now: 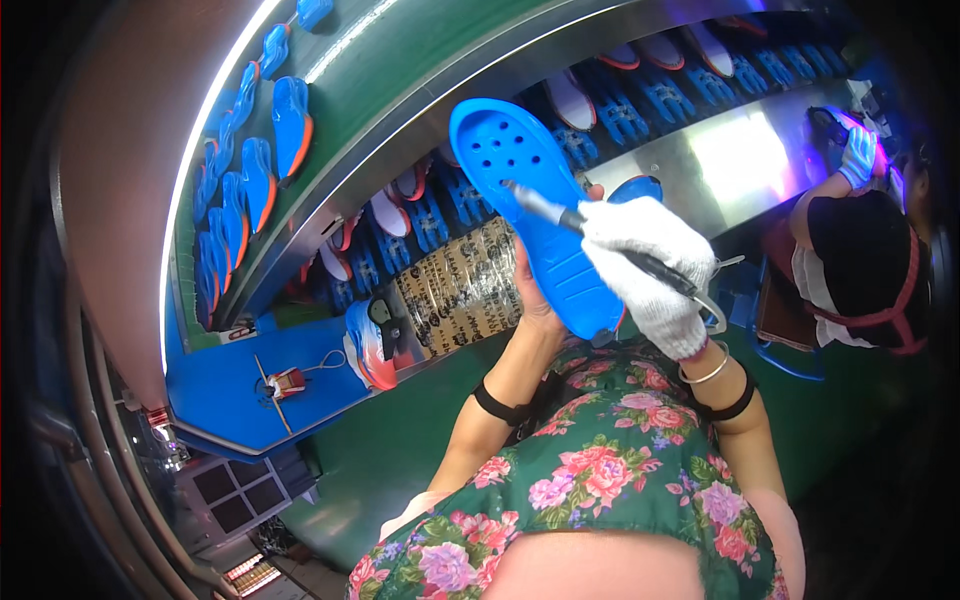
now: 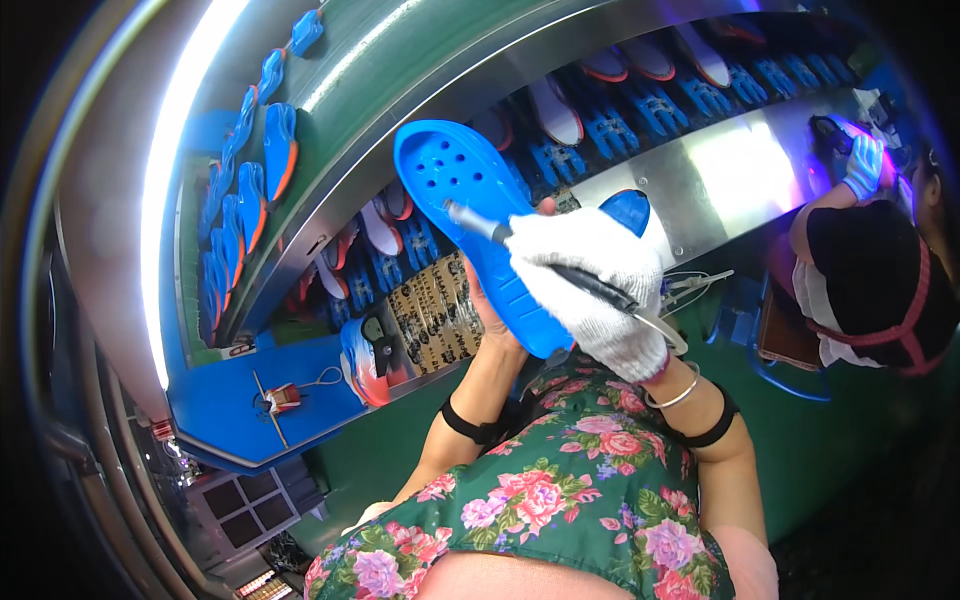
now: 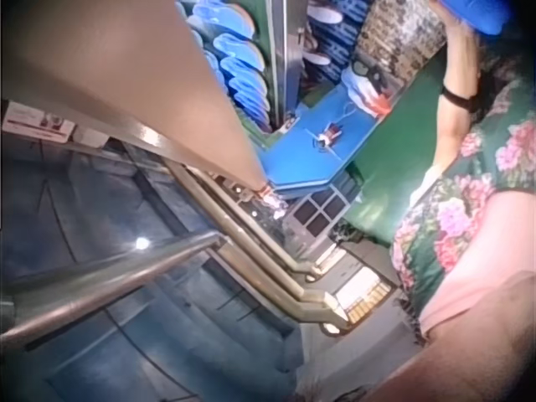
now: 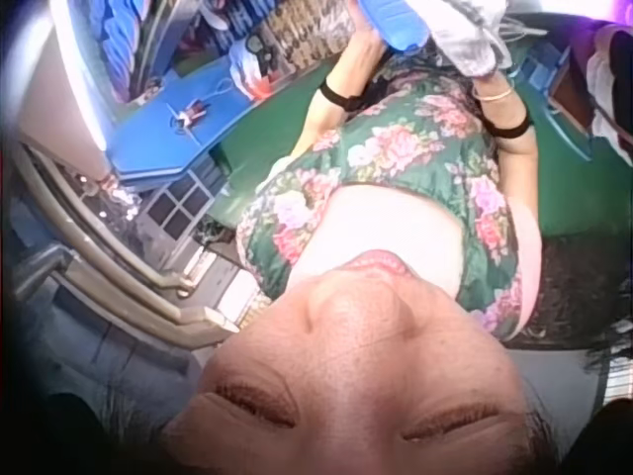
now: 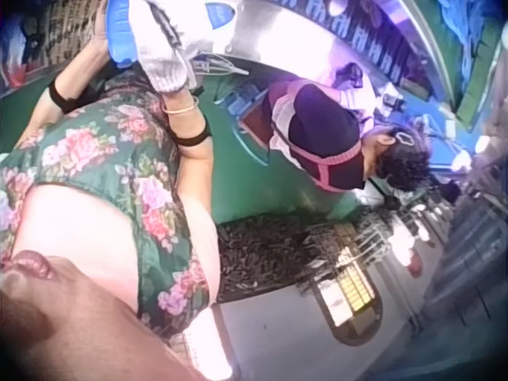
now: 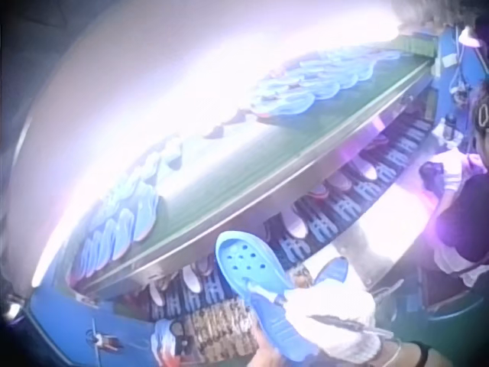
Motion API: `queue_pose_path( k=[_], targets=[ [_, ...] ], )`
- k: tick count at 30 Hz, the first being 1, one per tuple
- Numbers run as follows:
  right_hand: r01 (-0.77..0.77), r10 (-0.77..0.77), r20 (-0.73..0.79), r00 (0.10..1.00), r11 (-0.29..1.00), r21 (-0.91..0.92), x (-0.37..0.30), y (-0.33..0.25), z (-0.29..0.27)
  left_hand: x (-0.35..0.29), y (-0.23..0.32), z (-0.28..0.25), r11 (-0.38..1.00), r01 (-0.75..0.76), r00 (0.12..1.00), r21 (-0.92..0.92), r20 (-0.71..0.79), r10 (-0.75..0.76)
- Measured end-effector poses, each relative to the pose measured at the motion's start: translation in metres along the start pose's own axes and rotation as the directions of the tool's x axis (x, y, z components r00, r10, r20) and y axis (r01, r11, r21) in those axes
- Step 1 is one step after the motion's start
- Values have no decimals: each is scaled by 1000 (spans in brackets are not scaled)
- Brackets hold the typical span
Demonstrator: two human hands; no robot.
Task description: Applying glue or adhesive to the interior surface of blue shoe soles using a brush tool at a manufacturing station.
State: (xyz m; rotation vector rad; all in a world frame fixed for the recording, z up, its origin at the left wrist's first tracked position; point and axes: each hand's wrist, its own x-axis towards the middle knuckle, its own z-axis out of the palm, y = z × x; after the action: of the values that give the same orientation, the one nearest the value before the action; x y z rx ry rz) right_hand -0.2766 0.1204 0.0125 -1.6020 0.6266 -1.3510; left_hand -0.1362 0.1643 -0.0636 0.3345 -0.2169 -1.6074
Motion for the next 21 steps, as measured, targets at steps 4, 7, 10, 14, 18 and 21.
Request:
queue_pose_path(
  k=[4, 7, 10, 14, 18, 21],
  targets=[
    [239, -189, 206, 960, 936, -259, -3, -4, -4, 7, 5, -2, 983, 108, 994, -148, 50, -102],
    [129, -110, 188, 976, 987, -91, -8, -2, -2, 12, 9, -7, 994, 19, 998, -108, 67, -12],
    [-24, 24, 12, 1000, 1000, 10, -9, 13, -3, 17, 8, -4, 959, 31, 999, -283, 3, -32],
    [287, -224, 245, 943, 922, -262, -8, 4, -6, 21, 13, 3, 943, 33, 999, -331, 32, -24],
    [220, -168, 303, 938, 964, -147, -12, 3, -13, 28, 16, -10, 945, 135, 968, -297, 243, -61],
    [103, -68, 193, 979, 978, -180, -8, 18, -19, 27, 16, 11, 937, 75, 995, -341, 91, -46]
  ],
)
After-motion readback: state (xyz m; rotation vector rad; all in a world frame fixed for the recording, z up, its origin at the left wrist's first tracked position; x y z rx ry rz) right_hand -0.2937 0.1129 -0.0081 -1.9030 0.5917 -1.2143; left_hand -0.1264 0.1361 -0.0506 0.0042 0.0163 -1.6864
